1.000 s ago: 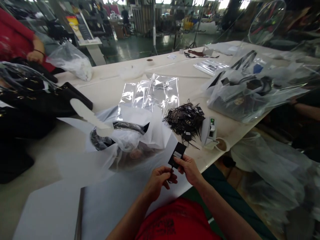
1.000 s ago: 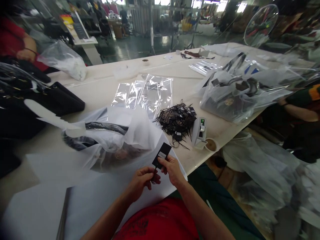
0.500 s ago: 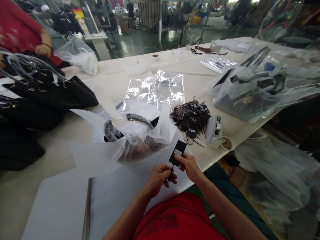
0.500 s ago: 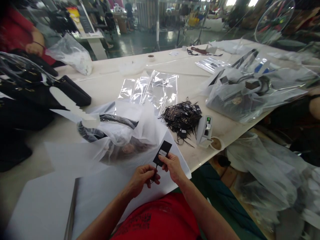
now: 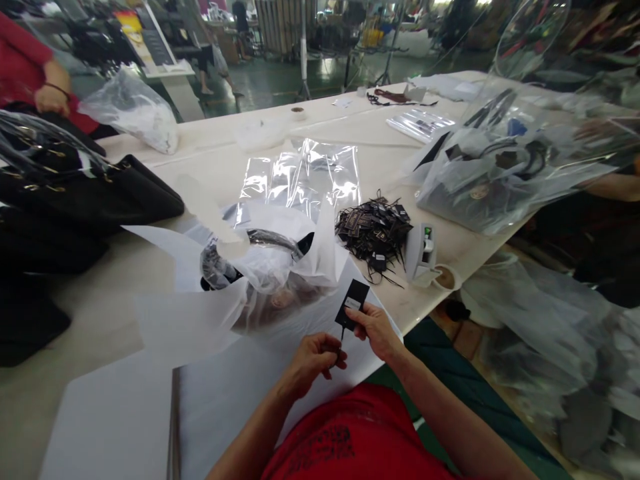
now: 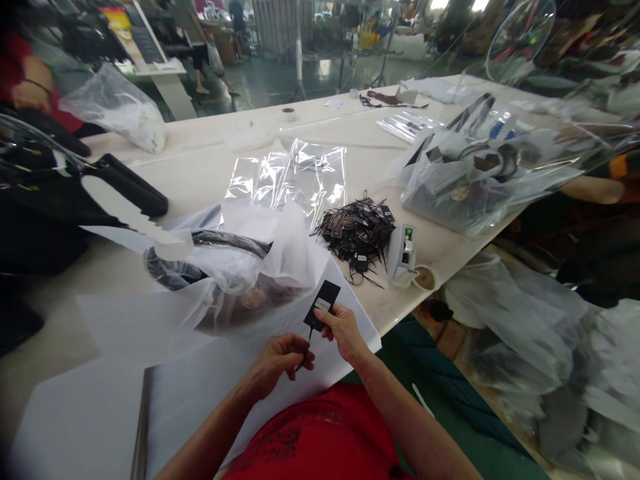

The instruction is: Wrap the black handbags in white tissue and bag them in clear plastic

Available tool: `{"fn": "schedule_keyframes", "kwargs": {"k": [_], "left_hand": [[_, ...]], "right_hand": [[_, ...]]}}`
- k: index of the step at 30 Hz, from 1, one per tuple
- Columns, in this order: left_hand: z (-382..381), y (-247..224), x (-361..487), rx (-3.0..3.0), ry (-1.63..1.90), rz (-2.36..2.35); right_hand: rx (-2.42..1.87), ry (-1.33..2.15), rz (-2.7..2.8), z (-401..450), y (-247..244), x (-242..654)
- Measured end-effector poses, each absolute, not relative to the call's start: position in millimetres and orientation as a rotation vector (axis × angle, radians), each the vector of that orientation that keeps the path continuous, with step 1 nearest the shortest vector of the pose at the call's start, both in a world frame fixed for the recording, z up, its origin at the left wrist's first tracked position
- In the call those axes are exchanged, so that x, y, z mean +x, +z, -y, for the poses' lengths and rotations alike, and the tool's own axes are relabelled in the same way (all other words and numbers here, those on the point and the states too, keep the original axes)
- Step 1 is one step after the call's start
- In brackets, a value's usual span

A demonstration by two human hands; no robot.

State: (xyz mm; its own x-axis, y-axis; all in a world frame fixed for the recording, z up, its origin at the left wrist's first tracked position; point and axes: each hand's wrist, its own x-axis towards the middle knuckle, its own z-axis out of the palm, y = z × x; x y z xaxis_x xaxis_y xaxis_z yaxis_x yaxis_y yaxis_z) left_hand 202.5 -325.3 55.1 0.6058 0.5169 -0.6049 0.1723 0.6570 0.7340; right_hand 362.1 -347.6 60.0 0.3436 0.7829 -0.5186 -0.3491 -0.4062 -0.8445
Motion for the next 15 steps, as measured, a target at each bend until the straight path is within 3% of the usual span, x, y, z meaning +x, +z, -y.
{"fn": "schedule_keyframes", "kwargs": {"k": [8, 15], "left_hand": [[329, 53, 201, 1.083, 0.144, -1.028], [321, 11, 174, 1.819, 0.147, -1.142]], "right_hand": [[-1.491, 1.282, 0.334, 359, 56, 355], [-1.52, 1.19, 0.147, 369, 42, 354]]}}
